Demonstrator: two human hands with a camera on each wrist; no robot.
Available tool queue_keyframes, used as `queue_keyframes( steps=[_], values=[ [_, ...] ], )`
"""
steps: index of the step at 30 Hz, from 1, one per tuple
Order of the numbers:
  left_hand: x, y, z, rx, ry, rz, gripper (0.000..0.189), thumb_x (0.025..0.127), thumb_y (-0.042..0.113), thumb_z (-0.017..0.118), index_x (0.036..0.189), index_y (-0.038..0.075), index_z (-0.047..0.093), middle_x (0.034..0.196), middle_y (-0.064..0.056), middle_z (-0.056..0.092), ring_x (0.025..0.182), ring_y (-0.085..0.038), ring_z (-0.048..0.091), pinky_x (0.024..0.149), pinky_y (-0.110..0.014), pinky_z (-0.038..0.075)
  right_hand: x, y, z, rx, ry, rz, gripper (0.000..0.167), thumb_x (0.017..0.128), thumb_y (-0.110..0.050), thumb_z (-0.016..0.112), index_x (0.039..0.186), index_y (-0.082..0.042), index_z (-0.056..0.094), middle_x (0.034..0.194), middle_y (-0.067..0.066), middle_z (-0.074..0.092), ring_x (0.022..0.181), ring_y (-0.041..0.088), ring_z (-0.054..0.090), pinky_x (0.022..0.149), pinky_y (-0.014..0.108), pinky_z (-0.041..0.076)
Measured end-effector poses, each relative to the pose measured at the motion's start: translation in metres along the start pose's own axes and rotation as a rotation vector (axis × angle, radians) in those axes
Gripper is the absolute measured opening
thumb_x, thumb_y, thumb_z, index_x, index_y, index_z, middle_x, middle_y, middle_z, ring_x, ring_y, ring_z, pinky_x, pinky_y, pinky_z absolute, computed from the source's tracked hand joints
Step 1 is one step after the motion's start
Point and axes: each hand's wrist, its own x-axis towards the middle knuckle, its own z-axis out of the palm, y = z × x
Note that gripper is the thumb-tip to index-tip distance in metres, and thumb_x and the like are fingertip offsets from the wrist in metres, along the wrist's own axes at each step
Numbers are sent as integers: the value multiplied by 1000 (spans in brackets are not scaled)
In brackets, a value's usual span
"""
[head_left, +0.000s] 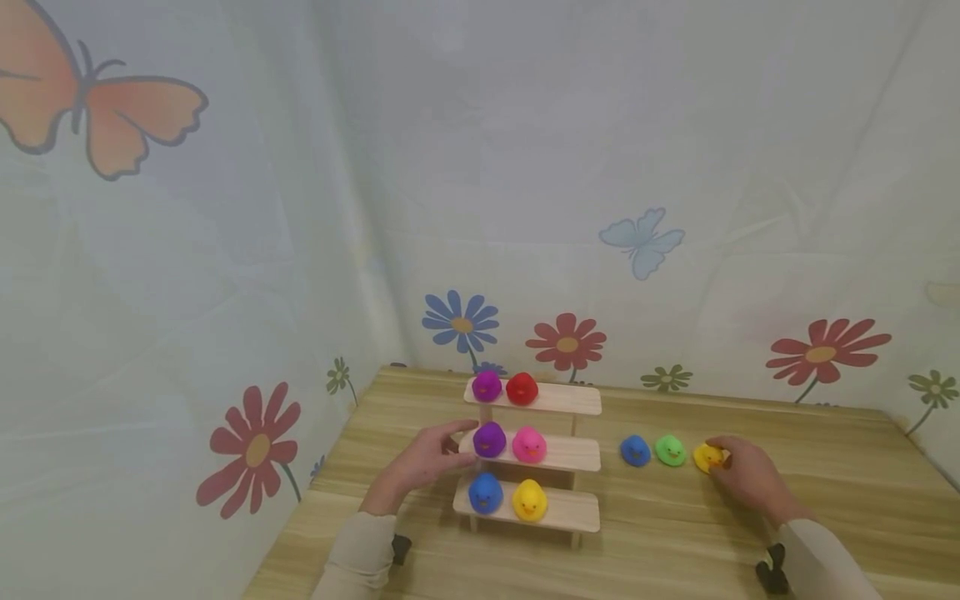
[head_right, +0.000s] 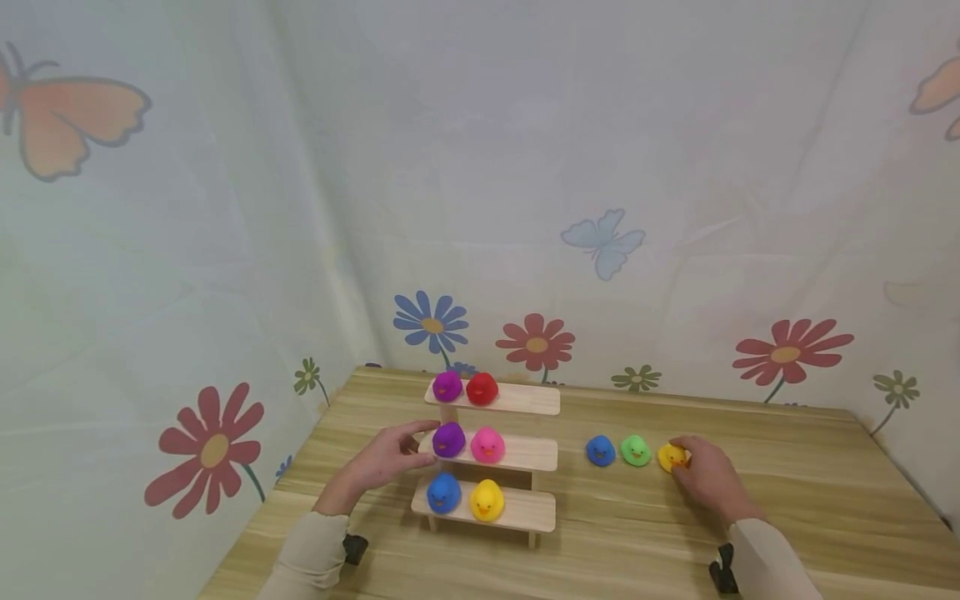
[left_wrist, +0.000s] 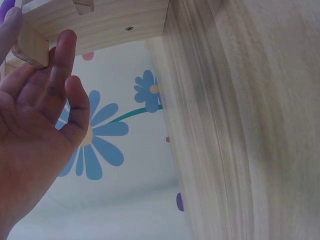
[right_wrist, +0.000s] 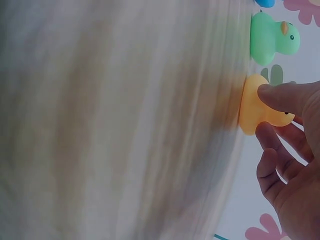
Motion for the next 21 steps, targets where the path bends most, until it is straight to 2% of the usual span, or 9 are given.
queue_keyframes(
  steps=[5,10,15,21],
  values=[
    [0,1,0,4,1,-8,55,85,35,69,134,18,52,107,-3,61,83,-17,56,64,-31,50,-1,0,1,-9,12,-20,42,75,-2,70,113,10,58,110,30,57,84,36,59,72,51,48],
    [1,-1,0,-4,-4,-15,55,85,35,69,134,19,52,106,-2,61,83,-17,56,64,-31,50,-1,-2,2,-39,55,-59,44,75,-5,73,114,10,58,112,33,55,99,49,52,82,60,41],
    [2,-1,0,-1,-7,-14,55,85,35,69,134,19,51,104,-2,61,82,-16,57,64,-31,50,-1,-10,-1,-48,115,-110,44,74,-9,76,112,8,60,111,32,56,101,50,49,85,62,38],
    [1,0,0,0,-6,-7,55,85,35,69,134,19,51,106,-2,61,83,-16,56,65,-31,50,-3,-27,-8,-37,119,-104,43,78,-12,74,115,5,59,112,28,57,96,43,55,81,59,42]
  ],
)
